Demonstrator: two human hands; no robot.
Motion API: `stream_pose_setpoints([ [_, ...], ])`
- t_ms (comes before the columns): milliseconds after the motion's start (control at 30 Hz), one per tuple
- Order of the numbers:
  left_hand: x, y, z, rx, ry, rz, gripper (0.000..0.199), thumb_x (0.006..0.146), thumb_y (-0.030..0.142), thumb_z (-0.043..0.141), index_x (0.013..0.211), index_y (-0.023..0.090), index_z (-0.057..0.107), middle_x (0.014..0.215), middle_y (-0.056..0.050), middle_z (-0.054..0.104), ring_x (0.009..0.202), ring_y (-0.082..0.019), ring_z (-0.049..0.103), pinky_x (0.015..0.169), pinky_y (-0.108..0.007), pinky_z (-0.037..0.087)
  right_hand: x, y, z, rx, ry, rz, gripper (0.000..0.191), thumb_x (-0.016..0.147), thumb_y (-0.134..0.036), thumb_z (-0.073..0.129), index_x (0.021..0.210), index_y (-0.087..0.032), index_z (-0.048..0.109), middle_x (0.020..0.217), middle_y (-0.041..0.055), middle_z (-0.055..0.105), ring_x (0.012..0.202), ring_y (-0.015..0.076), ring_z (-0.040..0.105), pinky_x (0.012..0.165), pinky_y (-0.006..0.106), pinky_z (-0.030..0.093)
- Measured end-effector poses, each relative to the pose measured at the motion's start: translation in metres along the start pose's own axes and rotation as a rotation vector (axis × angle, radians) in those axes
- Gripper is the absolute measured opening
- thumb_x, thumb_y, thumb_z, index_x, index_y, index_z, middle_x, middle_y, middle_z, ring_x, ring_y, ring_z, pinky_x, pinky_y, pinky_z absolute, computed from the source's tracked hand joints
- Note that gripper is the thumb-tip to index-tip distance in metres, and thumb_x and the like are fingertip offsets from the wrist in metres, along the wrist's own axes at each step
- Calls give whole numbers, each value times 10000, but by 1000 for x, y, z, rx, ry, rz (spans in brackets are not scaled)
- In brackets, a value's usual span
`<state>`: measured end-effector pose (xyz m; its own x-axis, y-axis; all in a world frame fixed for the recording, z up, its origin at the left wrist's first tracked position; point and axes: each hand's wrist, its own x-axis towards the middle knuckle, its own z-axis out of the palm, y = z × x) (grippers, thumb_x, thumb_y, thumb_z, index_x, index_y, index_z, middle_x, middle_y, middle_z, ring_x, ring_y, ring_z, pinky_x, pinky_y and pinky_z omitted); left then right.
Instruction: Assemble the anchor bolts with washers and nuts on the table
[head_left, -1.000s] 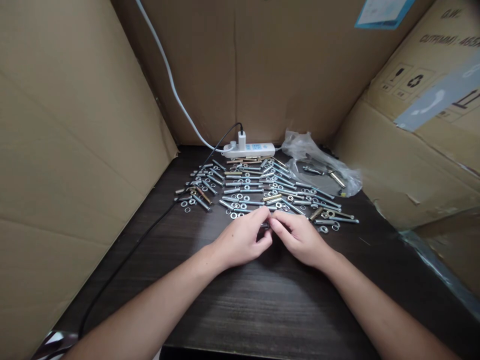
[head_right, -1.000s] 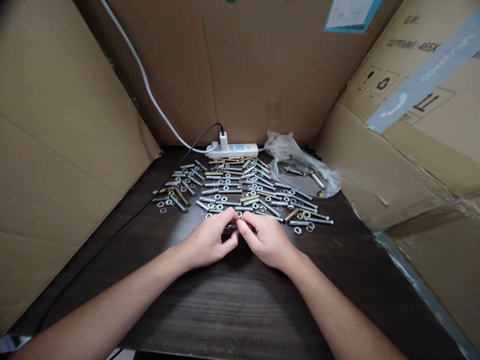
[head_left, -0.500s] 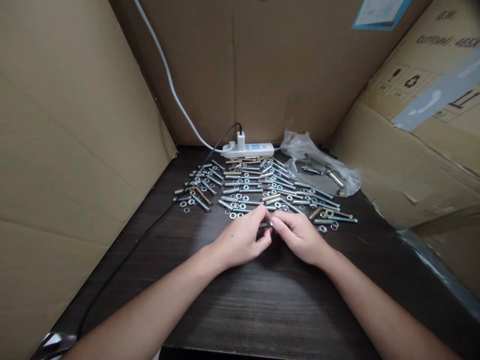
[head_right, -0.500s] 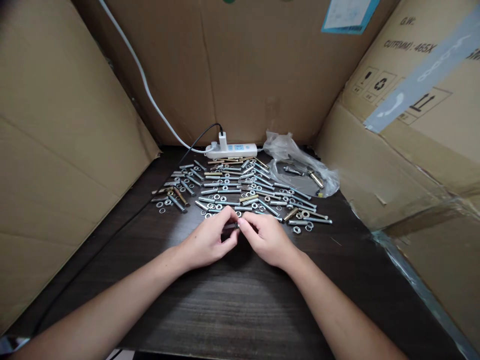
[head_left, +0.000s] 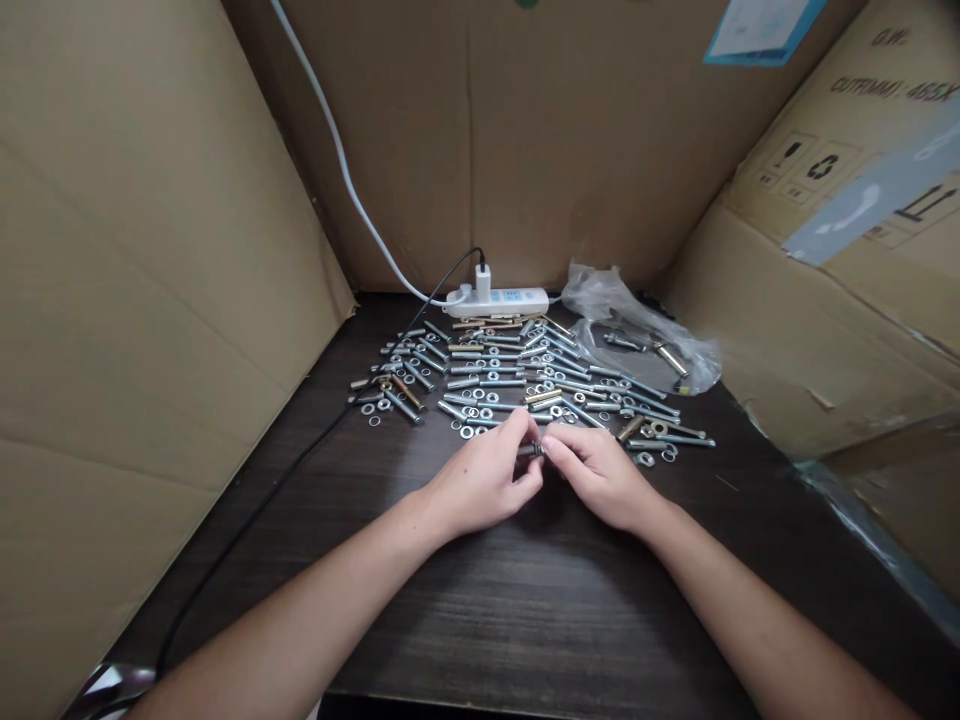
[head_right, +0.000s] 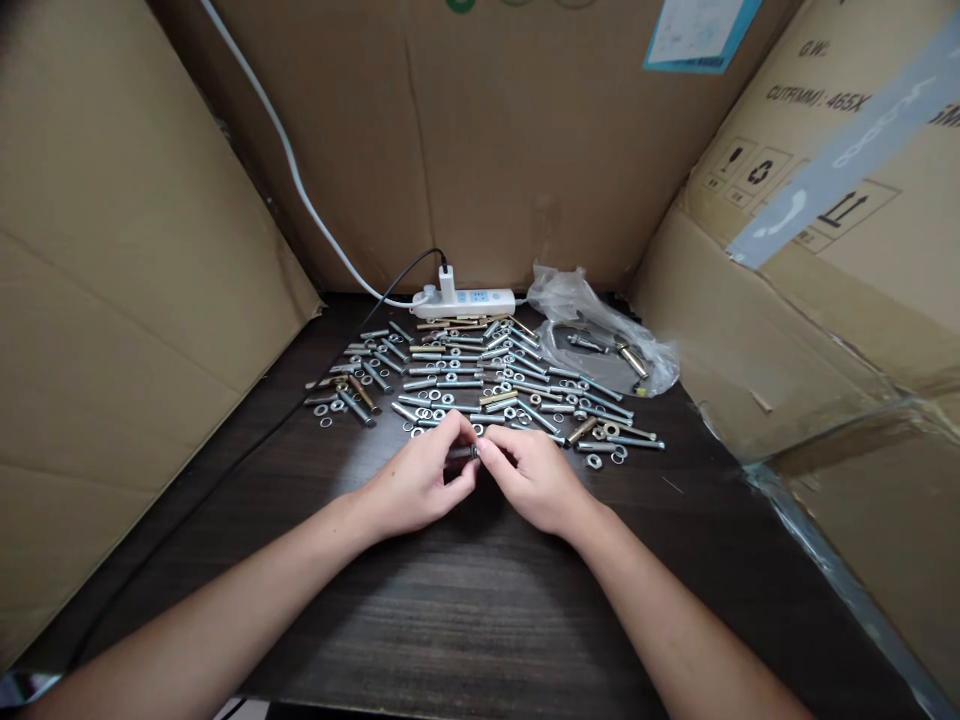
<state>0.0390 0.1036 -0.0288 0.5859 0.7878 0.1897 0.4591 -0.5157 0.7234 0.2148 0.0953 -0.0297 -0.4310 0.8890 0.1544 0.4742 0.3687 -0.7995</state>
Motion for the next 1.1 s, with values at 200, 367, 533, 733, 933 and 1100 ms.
stream_pose_setpoints([
  [200,0,0,0,-13,-1,-2,135,833,209,465,957,201,411,838,1,553,655,-121,528,573,-232,412,-1,-3,-3,-23,83,37,201,886,-310,441,752,-178,513,656,-8,503,599,127,451,573,243,347],
  [367,0,-1,0,-13,1,15,131,829,192,469,943,199,405,823,7,549,652,-117,528,569,-227,402,-1,-2,-2,-18,53,36,272,888,-318,432,665,-172,488,606,-14,479,563,117,424,544,237,330],
  [533,0,-1,0,-8,-12,11,134,836,203,470,949,200,397,814,7,546,609,-107,505,545,-221,384,-3,-1,-2,-32,104,88,407,927,-373,353,598,-167,475,529,-20,420,513,110,394,521,245,296],
  [733,-1,-2,1,-11,-14,-1,142,841,205,461,957,201,379,816,3,536,648,-124,532,564,-228,398,-2,-5,-3,-7,85,58,105,835,-264,499,790,-173,529,633,-20,502,571,116,439,539,230,336],
  [933,-1,-4,2,-25,-12,-10,130,840,205,467,936,202,379,784,9,523,632,-123,525,560,-230,399,-2,-2,-3,-56,117,112,416,919,-371,363,565,-167,442,524,-21,404,511,107,379,516,246,290],
  [1100,0,-4,2,-26,-7,-8,141,830,188,470,945,202,390,811,3,533,667,-133,543,582,-238,415,-2,-5,-3,-32,97,60,75,826,-250,509,855,-185,531,650,-19,506,569,121,442,529,230,340],
])
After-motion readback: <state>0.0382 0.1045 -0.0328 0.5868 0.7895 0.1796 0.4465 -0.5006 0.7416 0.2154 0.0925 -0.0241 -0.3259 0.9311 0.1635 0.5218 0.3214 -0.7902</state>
